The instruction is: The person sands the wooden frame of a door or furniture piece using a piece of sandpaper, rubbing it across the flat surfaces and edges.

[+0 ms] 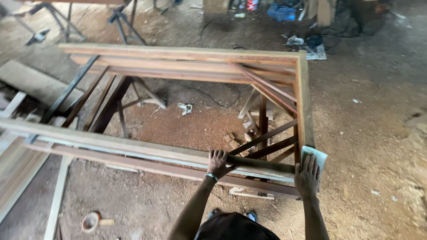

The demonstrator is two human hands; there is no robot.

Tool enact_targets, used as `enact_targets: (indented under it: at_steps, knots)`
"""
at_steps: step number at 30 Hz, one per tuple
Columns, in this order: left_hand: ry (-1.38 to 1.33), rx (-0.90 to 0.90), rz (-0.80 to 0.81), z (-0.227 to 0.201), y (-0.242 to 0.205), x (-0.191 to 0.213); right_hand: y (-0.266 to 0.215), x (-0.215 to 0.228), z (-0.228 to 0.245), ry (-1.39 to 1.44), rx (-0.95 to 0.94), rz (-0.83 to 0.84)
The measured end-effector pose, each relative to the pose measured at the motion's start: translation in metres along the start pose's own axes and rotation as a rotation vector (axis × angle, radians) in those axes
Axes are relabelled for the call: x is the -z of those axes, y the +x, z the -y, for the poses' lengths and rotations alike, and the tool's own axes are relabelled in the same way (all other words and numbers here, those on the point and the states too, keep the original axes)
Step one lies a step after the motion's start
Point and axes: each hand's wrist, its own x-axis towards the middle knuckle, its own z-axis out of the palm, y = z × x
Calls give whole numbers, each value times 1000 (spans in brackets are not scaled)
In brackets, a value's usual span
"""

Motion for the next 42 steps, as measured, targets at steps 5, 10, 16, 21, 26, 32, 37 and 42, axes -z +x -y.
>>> enact_targets:
  at_steps: [5, 10, 16, 21, 26, 32, 37, 42]
  knots:
    - [-49, -13, 76, 9, 0, -2, -46, 18, 8, -1, 71, -11]
    - [-16, -55, 0, 13, 5, -7, -60, 28, 7, -522, 194, 162]
    - [-59, -52, 50, 21, -2, -15, -36, 15, 4, -400, 202, 86]
    - [-22, -112, -76, 18, 1, -12, -49, 15, 2, -31, 138, -43]
    - [-38, -3, 142, -3, 2, 19, -68, 22, -18, -73, 306, 7]
    - [-260, 75, 102, -126, -13, 20, -13, 16, -47, -6, 555, -83]
    - [-109, -461, 266, -276, 21, -22, 2, 30, -99, 519, 473, 434]
    - [-128, -348, 42, -341, 1, -43, -2, 70, -136, 802, -205, 634]
